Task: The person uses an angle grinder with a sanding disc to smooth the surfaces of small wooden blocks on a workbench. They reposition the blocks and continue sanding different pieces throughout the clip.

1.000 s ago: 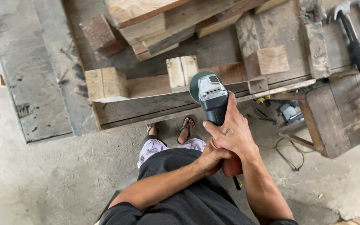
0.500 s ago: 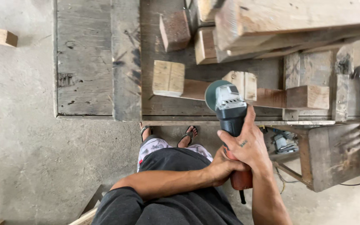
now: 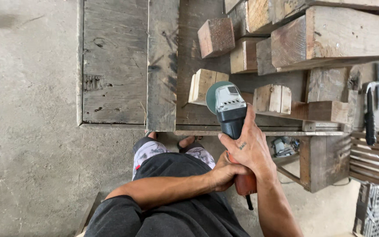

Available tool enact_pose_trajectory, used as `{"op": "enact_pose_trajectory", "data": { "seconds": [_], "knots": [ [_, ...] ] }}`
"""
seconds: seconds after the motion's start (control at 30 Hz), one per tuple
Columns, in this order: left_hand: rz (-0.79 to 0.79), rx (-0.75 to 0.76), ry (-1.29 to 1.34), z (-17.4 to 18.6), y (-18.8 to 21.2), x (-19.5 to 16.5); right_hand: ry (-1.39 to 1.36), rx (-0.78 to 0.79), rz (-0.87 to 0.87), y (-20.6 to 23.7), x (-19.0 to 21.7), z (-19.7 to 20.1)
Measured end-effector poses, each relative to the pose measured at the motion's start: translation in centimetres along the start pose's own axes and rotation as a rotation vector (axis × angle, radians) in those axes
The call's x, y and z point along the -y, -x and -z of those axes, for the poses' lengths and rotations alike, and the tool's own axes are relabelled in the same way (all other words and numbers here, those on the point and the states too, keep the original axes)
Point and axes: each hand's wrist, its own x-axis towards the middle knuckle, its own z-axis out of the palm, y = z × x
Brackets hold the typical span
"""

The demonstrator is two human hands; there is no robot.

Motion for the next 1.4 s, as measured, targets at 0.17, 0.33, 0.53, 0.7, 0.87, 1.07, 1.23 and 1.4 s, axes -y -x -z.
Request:
{"op": "enact_pose_trajectory", "data": {
  "seconds": [0.17,0.33,0.53,0.7,0.87,1.07,1.23,1.4],
  "knots": [
    [0.065,0.034,-0.009,-0.1,-1.0,0.7,0.070,-0.011,-0.234,0.5,-0.1,0.9],
    [0.088,0.004,-0.063,0.6,0.4,-0.2,0.038,-0.006,-0.162,0.6,0.8,-0.3],
    [0.033,0.016,0.000,0.5,1.6,-0.8,-0.023,0.014,-0.142,0.8,0.9,-1.3],
    [0.180,-0.033,-0.094,-0.5,0.7,-0.6,0.055,-0.044,-0.259,1.2,1.1,-0.1],
    [0.039,-0.038,-0.051,0.5,2.3,-1.9,-0.002,0.030,-0.111,0.5,2.5,-1.5],
    [0.121,-0.002,-0.077,0.2,0.6,-0.6,-0.065,0.040,-0.336,0.7,0.4,-0.5],
    [0.223,-0.006,-0.182,-0.6,-0.8,0.2,0.061,-0.157,-0.304,1.9,-1.7,0.0],
    [0.206,-0.047,-0.161,0.2,1.1,-1.1,-0.075,-0.111,-0.264,2.4,-1.1,-1.5]
  ]
}}
